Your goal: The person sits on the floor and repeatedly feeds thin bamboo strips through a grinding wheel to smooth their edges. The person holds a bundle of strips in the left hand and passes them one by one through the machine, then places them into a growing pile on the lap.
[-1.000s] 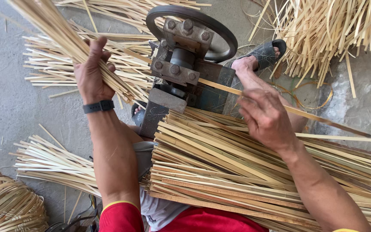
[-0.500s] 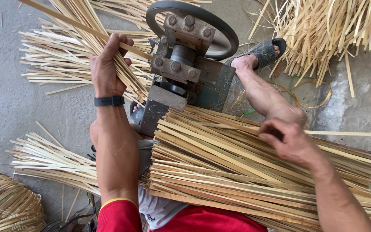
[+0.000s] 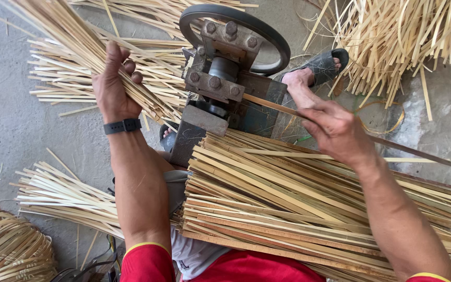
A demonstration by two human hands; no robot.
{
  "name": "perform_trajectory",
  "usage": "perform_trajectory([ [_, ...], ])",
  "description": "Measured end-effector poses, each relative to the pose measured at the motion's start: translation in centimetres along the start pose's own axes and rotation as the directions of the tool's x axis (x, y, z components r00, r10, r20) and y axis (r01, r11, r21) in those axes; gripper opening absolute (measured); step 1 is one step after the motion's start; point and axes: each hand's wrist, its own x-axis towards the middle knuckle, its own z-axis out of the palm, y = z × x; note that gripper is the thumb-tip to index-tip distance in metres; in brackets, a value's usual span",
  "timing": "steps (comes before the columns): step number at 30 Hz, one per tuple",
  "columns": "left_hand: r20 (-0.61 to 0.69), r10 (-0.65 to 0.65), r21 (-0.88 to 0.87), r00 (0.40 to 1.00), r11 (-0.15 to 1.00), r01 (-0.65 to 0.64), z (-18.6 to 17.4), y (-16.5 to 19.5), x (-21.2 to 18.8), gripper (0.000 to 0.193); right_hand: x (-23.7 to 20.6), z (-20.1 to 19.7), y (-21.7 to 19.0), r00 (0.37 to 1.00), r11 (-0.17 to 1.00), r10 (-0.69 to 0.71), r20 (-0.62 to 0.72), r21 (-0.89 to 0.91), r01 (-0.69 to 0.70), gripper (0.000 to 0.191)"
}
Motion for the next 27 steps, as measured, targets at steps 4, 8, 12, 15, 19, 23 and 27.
perform_trajectory([
  [4,0.103,-0.019,0.084,0.995,0.996,0.01,0.8,-0.1,-0.6,0.036,-0.6,0.8,-2.8,0.984,0.979,-0.161,-0.082,-0.139,0.148,0.009],
  [8,0.181,-0.056,0.137,0.982,0.99,0.031,1.8,-0.6,-0.9,0.035,-3.2,0.3,-3.6,0.975,0.997,0.073,0.211,0.005,-0.076,0.02],
  [12,0.159,-0.083,0.159,0.984,0.986,0.058,2.3,-1.1,-1.0,0.027,-5.4,0.7,-2.6,0.952,0.98,0.173,0.252,0.048,-0.191,0.018],
  [15,0.198,-0.062,0.141,0.978,0.989,0.034,2.3,-1.3,-1.1,0.025,-6.8,0.0,-0.9,0.957,0.974,0.22,0.191,0.01,-0.226,0.01],
  [19,0.216,-0.076,0.145,0.973,0.988,0.045,2.2,-1.6,-0.9,0.023,-8.9,-3.3,0.9,0.939,0.921,0.335,0.08,0.181,-0.344,0.007],
  [23,0.203,-0.046,0.038,0.978,0.999,0.039,1.5,-1.3,-0.5,0.02,-8.8,-5.2,2.3,0.897,0.894,0.441,-0.035,0.103,-0.436,0.008],
  [27,0.111,-0.058,-0.166,0.992,0.983,0.076,0.6,-0.7,0.0,0.019,-6.2,-4.0,2.7,0.935,0.935,0.356,-0.011,0.004,-0.356,0.01],
])
